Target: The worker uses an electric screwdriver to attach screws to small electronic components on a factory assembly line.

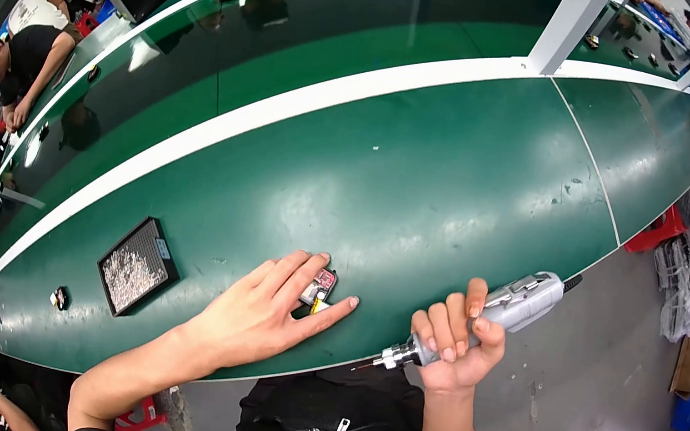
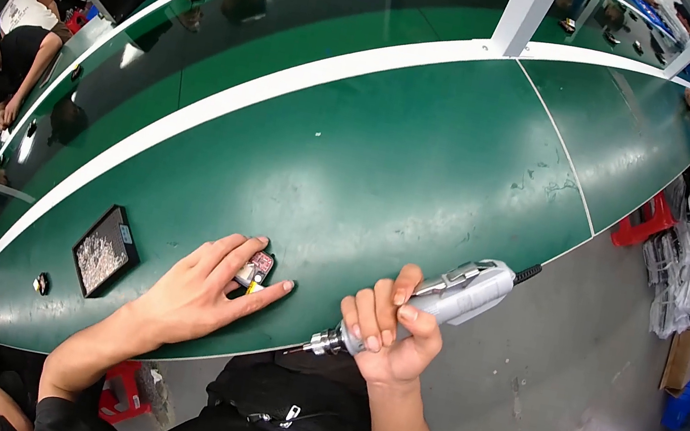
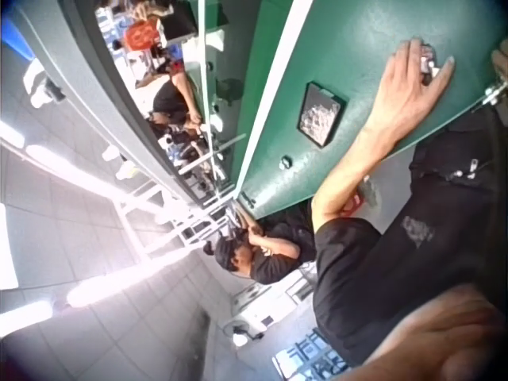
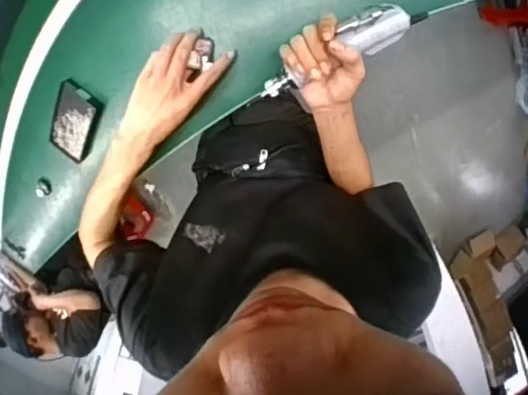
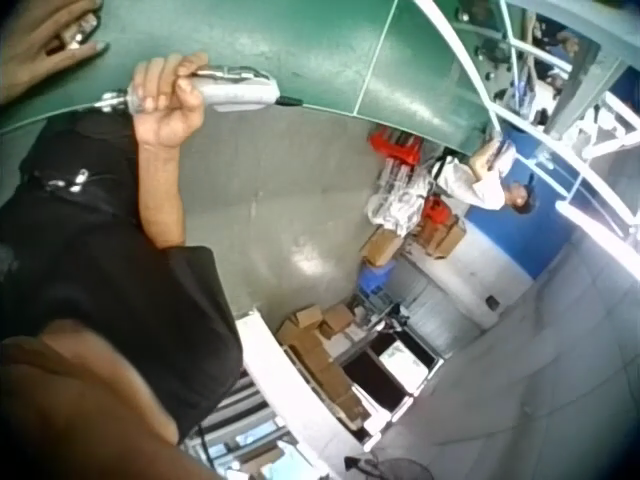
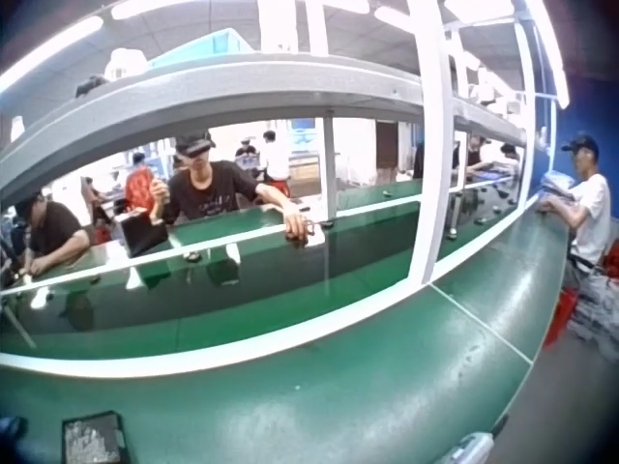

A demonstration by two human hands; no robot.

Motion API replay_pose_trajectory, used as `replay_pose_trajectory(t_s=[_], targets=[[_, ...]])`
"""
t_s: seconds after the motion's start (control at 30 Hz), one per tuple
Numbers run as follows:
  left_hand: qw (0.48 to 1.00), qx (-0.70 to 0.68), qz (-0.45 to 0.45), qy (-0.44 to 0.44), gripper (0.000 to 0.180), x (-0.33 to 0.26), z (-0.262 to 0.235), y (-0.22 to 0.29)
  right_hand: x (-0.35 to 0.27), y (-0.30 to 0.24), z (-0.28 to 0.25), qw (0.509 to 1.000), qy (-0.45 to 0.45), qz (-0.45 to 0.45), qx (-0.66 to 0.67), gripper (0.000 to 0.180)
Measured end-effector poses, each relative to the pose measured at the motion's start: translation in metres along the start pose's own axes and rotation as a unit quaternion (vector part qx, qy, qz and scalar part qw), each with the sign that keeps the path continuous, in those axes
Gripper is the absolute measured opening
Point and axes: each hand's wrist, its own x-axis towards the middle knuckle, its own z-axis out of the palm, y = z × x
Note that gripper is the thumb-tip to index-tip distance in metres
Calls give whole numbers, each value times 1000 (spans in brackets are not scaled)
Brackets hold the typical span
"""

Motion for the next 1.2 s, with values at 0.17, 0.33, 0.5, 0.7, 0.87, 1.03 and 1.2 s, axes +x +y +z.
replay_pose_trajectory(t_s=[0.17,0.33,0.5,0.7,0.87,1.03,1.2], targets=[[992,-24,-21,119,47,-40,25,14,-23,14,3,1000,13,-5,-1,7],[976,-79,-47,198,47,-51,36,21,-40,36,11,999,14,39,-22,8],[962,-158,-118,188,37,-47,23,26,-54,63,20,995,30,86,-43,7],[963,-160,-179,120,28,-37,6,34,-69,88,32,990,53,119,-48,7],[963,-124,-203,123,26,-37,15,43,-77,100,30,986,76,128,-80,6],[971,-134,-120,158,34,-41,20,56,-81,103,30,982,109,117,-98,7],[977,-97,-85,172,30,-39,23,59,-81,104,28,976,127,109,-136,10]])
